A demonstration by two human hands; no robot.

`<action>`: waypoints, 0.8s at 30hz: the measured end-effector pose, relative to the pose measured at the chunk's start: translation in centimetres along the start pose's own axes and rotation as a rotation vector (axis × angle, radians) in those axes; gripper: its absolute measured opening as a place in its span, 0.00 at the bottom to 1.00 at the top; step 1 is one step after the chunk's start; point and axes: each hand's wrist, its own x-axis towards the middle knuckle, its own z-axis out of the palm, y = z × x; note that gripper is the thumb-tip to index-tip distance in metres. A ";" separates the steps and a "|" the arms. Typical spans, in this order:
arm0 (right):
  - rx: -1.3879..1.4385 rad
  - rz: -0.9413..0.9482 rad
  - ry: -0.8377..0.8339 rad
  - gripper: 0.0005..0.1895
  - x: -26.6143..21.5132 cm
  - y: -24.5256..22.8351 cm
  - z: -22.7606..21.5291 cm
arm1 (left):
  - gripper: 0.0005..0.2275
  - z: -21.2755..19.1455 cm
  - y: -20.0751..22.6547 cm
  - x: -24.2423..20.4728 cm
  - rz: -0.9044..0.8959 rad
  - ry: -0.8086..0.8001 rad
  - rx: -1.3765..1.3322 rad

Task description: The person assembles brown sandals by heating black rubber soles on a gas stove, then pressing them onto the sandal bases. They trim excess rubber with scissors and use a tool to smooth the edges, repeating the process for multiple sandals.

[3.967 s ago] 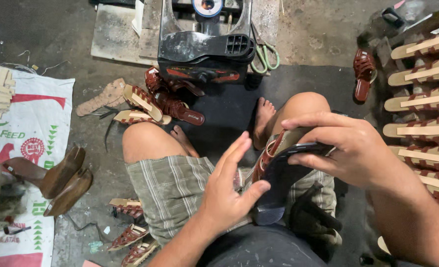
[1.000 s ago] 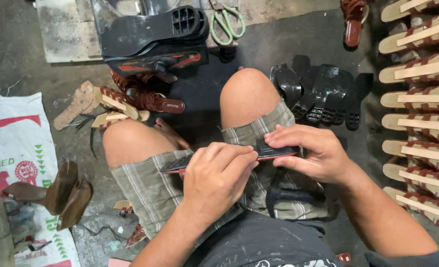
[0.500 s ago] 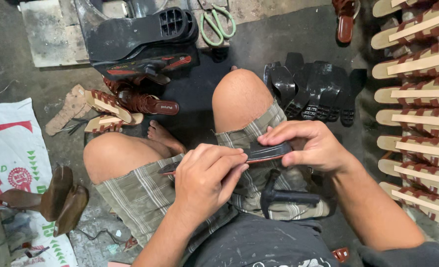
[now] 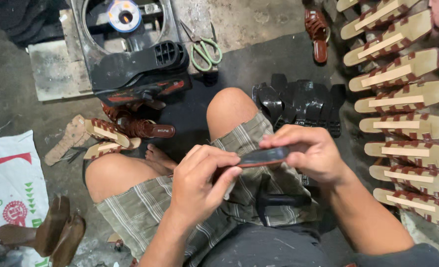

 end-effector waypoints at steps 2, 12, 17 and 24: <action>0.003 -0.155 0.006 0.20 -0.8 -3.8 1.6 | 0.08 -0.1 1.7 0.4 0.094 0.030 -0.087; -0.772 -0.241 -0.314 0.21 2.5 -12.7 9.2 | 0.20 -3.0 6.5 -0.2 0.278 0.105 -0.076; -0.746 -0.245 -0.426 0.21 4.1 -10.5 10.2 | 0.20 -4.2 3.9 -3.6 0.158 0.094 -0.143; -0.616 -0.215 -0.574 0.21 5.7 -8.8 9.7 | 0.19 -5.2 3.1 -4.7 0.053 0.085 -0.260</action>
